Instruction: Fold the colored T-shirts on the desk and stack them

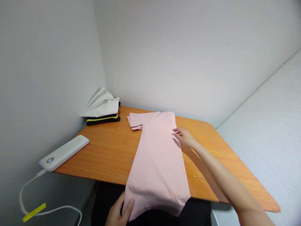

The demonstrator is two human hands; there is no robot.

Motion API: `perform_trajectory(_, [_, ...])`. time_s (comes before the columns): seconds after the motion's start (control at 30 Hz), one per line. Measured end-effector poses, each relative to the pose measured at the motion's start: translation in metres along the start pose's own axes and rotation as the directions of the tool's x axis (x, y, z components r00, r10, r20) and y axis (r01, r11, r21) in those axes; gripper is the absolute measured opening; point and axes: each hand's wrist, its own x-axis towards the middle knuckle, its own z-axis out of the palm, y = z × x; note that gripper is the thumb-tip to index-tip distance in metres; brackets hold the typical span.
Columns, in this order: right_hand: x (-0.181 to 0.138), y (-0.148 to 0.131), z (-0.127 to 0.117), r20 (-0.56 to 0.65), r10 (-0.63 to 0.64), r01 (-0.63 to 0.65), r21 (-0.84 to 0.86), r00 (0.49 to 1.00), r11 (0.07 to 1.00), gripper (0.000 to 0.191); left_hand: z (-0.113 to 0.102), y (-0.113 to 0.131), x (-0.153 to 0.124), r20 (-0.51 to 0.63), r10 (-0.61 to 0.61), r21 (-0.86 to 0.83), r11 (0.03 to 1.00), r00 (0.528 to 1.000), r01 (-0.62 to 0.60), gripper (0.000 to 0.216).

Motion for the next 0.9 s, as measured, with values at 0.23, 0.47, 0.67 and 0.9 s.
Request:
perform_trajectory(0.23, [-0.17, -0.016, -0.037, -0.007, 0.085, -0.085, -0.166, 0.996, 0.982, 0.029, 0.001, 0.026, -0.001, 0.081, -0.211, -0.173, 0.959, 0.974, 0.222, 0.055])
perform_trajectory(0.47, [-0.298, -0.025, 0.004, 0.483, 0.255, -0.344, 0.105, 0.838, 0.933, 0.026, 0.006, 0.054, -0.002, 0.145, -0.376, -0.212, 0.892, 0.915, 0.4, 0.061])
perform_trajectory(0.67, [-0.306, -0.014, 0.074, 0.201, 0.22, -0.281, 0.367, 0.955, 0.887, 0.056, 0.003, 0.038, 0.001, 0.023, -0.258, 0.001, 0.966, 0.966, 0.258, 0.06])
perform_trajectory(0.9, [-0.308, -0.032, 0.044, 0.367, 0.144, -0.359, 0.627, 0.919, 0.692, 0.041, 0.014, 0.03, -0.009, -0.101, -0.058, 0.16, 0.984, 0.993, 0.074, 0.064])
